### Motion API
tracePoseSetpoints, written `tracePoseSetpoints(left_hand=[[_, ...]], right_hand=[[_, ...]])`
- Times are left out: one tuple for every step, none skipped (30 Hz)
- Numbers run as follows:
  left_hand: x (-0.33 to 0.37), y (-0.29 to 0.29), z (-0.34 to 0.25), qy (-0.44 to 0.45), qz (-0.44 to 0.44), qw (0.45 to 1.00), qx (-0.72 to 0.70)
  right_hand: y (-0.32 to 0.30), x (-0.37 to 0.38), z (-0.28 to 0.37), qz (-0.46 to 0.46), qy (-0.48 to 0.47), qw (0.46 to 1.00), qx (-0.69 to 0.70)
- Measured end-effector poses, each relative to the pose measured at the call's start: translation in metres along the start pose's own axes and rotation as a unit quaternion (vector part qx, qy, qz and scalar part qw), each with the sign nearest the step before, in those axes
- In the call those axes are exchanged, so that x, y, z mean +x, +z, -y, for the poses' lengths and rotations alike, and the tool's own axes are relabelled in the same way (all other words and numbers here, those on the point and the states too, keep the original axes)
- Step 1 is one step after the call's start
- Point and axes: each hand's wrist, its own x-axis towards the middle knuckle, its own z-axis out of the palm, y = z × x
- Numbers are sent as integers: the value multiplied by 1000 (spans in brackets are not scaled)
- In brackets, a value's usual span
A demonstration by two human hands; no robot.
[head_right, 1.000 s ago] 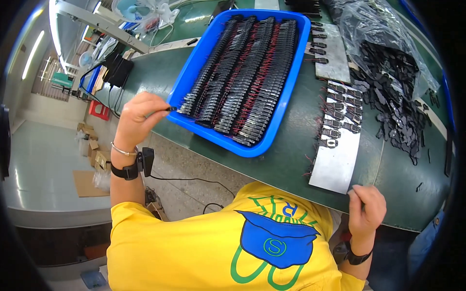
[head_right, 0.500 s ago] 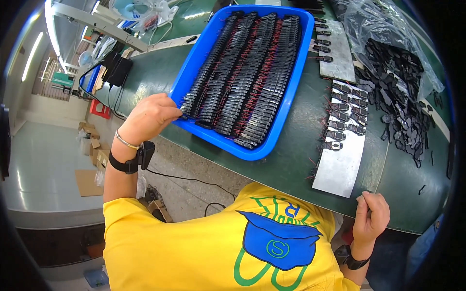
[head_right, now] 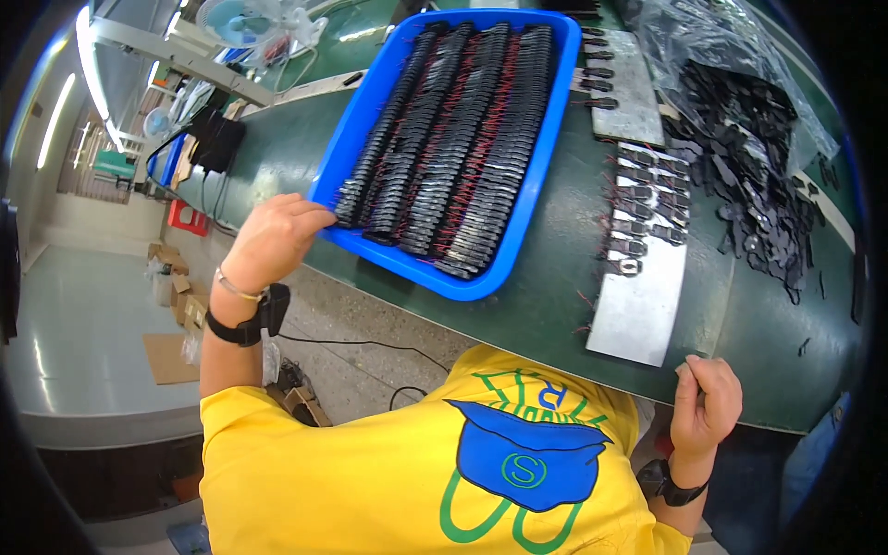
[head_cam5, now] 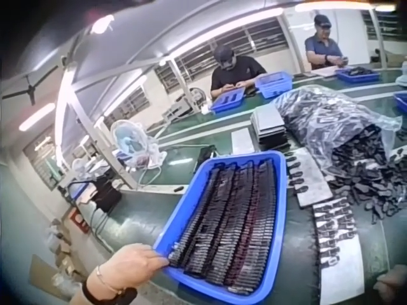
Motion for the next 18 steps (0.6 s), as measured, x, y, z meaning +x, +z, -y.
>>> tracePoseSetpoints(left_hand=[[1, -4, -1, -27, 5, 1000, -2], [3, -4, -4, -52, 9, 999, -11], [-1, -8, -6, -62, -12, 998, -20], [-9, -9, -9, -74, -34, 996, -39], [-16, -15, -19, -83, -45, 995, -22], [-17, -19, -29, -86, -59, 995, -8], [-14, -25, -44, -53, -84, 993, -59], [-6, -25, -58, -22, -106, 988, -109], [-2, -23, -71, 23, -107, 980, -167], [5, -23, -87, 65, -104, 968, -218], [16, -17, -99, 127, -83, 949, -275], [30, -8, -111, 186, -60, 924, -327], [42, 3, -124, 219, -45, 904, -365], [54, 15, -137, 246, -30, 881, -402], [66, 27, -148, 267, -26, 868, -419], [75, 36, -159, 286, -21, 854, -435], [81, 44, -168, 285, -23, 856, -431], [87, 50, -176, 289, -28, 840, -458]], right_hand=[[-4, -3, 1, -13, -3, 1000, -22], [-6, -1, 3, -13, -6, 999, -32], [-4, 4, 5, -15, -6, 999, -47], [-3, 15, 6, -3, -10, 999, -32], [-2, 25, 3, 6, -14, 1000, -14], [-3, 33, 2, 16, -21, 1000, -7], [-3, 39, 0, 22, -26, 999, 4], [-7, 42, -6, 31, -5, 1000, -1], [-7, 46, -8, 44, 8, 999, 7], [-6, 46, -11, 41, 12, 999, -3], [-5, 48, -12, 45, 13, 999, 22], [-4, 51, -11, 48, 14, 998, 49], [-4, 57, -8, 46, 12, 998, 47], [-2, 64, -5, 55, -5, 998, 31], [0, 70, -1, 63, -23, 998, 14], [3, 76, 1, 71, -40, 997, -1], [7, 85, 0, 68, -45, 997, 0], [13, 95, -5, 80, -31, 996, -11]])
